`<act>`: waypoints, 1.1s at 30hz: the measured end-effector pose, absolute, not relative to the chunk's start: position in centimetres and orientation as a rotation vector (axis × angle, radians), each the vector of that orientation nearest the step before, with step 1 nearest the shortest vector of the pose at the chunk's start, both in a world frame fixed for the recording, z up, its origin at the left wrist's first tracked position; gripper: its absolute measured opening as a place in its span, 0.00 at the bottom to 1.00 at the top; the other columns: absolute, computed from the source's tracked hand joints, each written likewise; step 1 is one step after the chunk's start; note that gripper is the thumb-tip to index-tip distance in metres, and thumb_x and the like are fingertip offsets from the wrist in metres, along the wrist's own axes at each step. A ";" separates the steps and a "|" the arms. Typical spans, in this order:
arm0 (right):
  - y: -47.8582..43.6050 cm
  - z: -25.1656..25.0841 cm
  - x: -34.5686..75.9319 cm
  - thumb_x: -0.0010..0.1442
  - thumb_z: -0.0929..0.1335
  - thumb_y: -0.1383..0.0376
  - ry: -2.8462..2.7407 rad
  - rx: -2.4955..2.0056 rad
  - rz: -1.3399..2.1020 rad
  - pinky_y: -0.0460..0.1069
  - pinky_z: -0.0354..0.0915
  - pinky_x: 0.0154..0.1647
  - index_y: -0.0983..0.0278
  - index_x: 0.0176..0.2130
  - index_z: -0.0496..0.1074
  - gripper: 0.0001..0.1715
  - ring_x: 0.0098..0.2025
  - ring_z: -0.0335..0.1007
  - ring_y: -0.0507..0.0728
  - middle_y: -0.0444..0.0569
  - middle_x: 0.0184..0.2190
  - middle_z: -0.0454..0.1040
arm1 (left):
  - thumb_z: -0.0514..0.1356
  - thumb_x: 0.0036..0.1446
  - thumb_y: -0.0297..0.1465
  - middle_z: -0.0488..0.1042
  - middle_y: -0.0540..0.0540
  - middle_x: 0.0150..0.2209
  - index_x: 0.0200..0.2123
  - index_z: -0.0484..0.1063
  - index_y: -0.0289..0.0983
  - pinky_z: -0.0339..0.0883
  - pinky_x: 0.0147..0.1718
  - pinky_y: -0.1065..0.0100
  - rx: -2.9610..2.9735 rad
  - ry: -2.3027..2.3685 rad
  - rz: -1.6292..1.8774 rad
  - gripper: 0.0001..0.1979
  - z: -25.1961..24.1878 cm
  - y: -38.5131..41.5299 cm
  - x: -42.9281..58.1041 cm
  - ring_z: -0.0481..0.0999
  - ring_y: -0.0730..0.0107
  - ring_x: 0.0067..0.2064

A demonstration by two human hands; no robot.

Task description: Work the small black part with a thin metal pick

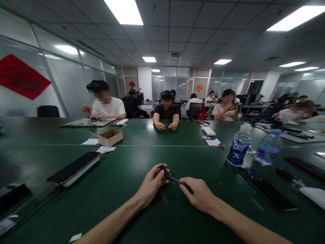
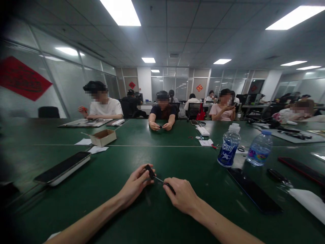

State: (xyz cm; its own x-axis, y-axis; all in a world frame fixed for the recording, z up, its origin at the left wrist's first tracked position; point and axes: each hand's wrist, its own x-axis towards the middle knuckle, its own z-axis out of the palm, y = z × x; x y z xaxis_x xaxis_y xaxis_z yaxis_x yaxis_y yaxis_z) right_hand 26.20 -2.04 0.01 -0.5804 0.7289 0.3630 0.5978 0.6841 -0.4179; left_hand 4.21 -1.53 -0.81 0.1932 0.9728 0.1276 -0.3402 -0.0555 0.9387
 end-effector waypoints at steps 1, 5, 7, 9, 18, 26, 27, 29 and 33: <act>-2.0 0.0 26.2 0.66 0.59 0.62 -2.384 -1.017 0.344 0.48 0.63 0.38 0.61 0.46 0.68 0.13 0.35 0.68 0.54 0.47 0.37 0.72 | 0.56 0.59 0.38 0.67 0.39 0.47 0.50 0.66 0.39 0.66 0.45 0.60 1.107 0.754 1.259 0.18 -0.8 -1.5 4.2 0.68 0.59 0.49; -2.0 -0.1 26.3 0.66 0.60 0.62 -2.385 -1.006 0.339 0.48 0.63 0.38 0.61 0.46 0.68 0.13 0.35 0.68 0.54 0.47 0.36 0.72 | 0.57 0.58 0.38 0.67 0.38 0.48 0.51 0.66 0.39 0.66 0.45 0.59 1.095 0.755 1.252 0.18 -0.8 -1.6 4.1 0.69 0.58 0.49; -2.0 -0.1 26.3 0.66 0.59 0.62 -2.385 -1.010 0.342 0.48 0.63 0.38 0.61 0.46 0.68 0.13 0.35 0.68 0.54 0.47 0.36 0.72 | 0.57 0.59 0.38 0.67 0.38 0.48 0.51 0.66 0.39 0.66 0.45 0.60 1.102 0.760 1.240 0.18 -0.8 -1.6 4.1 0.69 0.58 0.49; -2.0 -0.1 26.3 0.66 0.59 0.62 -2.386 -1.017 0.339 0.48 0.63 0.38 0.61 0.46 0.68 0.13 0.35 0.68 0.54 0.46 0.36 0.72 | 0.57 0.58 0.38 0.67 0.39 0.48 0.51 0.66 0.39 0.66 0.45 0.60 1.115 0.764 1.235 0.18 -0.7 -1.6 4.1 0.68 0.59 0.49; -2.3 0.3 26.4 0.66 0.60 0.62 -2.397 -1.032 0.297 0.48 0.64 0.38 0.62 0.46 0.68 0.13 0.35 0.68 0.55 0.48 0.36 0.72 | 0.58 0.57 0.38 0.69 0.43 0.44 0.49 0.67 0.39 0.67 0.42 0.65 1.236 0.819 1.215 0.17 -1.1 -1.5 4.3 0.69 0.63 0.45; -2.0 0.4 26.7 0.67 0.58 0.61 -2.210 -0.991 0.428 0.47 0.64 0.35 0.62 0.46 0.67 0.14 0.34 0.68 0.53 0.47 0.36 0.71 | 0.57 0.58 0.39 0.71 0.43 0.41 0.46 0.68 0.37 0.65 0.43 0.66 1.342 0.816 1.159 0.16 0.2 -2.2 4.4 0.70 0.63 0.43; -1.8 0.4 26.8 0.68 0.57 0.60 -2.126 -1.034 0.453 0.46 0.63 0.32 0.62 0.46 0.67 0.15 0.32 0.67 0.53 0.46 0.34 0.71 | 0.57 0.57 0.39 0.72 0.43 0.41 0.45 0.69 0.37 0.64 0.43 0.65 1.384 0.811 1.120 0.16 0.5 -2.5 4.4 0.70 0.62 0.44; -1.4 0.6 27.0 0.69 0.54 0.58 -1.972 -1.131 0.506 0.45 0.61 0.25 0.63 0.47 0.65 0.18 0.26 0.64 0.51 0.45 0.30 0.69 | 0.58 0.57 0.39 0.72 0.43 0.41 0.45 0.69 0.36 0.64 0.43 0.65 1.427 0.822 1.074 0.16 0.8 -2.8 4.5 0.70 0.61 0.44; -1.4 1.1 27.1 0.69 0.55 0.57 -2.004 -1.118 0.553 0.45 0.59 0.25 0.64 0.44 0.65 0.17 0.27 0.63 0.51 0.45 0.30 0.68 | 0.56 0.58 0.40 0.71 0.43 0.41 0.45 0.69 0.37 0.65 0.43 0.63 1.304 0.838 1.151 0.16 0.4 -2.5 4.5 0.70 0.62 0.43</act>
State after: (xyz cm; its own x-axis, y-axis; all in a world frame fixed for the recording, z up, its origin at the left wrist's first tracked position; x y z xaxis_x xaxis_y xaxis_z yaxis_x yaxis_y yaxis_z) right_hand 27.14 -1.44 1.10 -0.3264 0.8525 0.4083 0.5224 0.5227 -0.6738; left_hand 4.55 -2.52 0.43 0.2644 0.9545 0.1382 -0.1613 -0.0975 0.9821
